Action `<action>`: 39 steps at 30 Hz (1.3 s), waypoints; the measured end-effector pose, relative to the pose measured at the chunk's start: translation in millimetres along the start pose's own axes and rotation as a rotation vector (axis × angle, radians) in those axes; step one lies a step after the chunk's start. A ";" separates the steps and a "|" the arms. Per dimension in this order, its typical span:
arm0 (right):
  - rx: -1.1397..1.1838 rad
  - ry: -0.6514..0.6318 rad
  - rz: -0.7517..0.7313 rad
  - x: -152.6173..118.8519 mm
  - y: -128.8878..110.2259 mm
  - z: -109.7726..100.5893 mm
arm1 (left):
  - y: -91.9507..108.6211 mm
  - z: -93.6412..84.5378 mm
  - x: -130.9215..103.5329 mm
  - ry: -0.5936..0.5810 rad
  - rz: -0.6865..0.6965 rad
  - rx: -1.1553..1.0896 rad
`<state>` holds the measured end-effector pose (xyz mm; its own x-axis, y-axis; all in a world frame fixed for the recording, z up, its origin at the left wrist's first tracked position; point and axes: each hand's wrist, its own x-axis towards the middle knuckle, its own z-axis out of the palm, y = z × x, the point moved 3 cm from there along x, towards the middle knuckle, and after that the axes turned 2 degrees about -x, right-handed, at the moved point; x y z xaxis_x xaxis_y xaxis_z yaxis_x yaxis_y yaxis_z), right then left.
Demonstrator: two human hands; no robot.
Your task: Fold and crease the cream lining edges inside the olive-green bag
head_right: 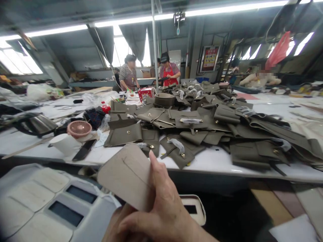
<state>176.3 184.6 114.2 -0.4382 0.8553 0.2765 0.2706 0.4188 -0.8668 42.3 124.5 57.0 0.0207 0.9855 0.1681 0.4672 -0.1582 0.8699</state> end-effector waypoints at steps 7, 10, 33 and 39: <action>-0.181 0.140 -0.067 -3.2 27.5 -62.4 | 41.7 -14.1 11.1 0.048 0.171 -0.069; -0.252 0.175 -0.086 -5.3 41.2 -73.3 | 28.8 -43.7 2.4 0.576 0.208 0.095; -0.785 -0.051 -0.233 -26.1 103.7 -19.2 | -89.4 -3.4 -1.9 0.212 -0.187 0.061; -1.032 -0.117 -0.344 -30.2 107.2 -3.2 | -152.6 20.1 -20.3 0.330 -0.475 -0.477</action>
<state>221.3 204.7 14.4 -0.6921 0.6321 0.3484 0.6821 0.7306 0.0294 -11.7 129.9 -88.5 -0.3893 0.8967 -0.2105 -0.0760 0.1965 0.9776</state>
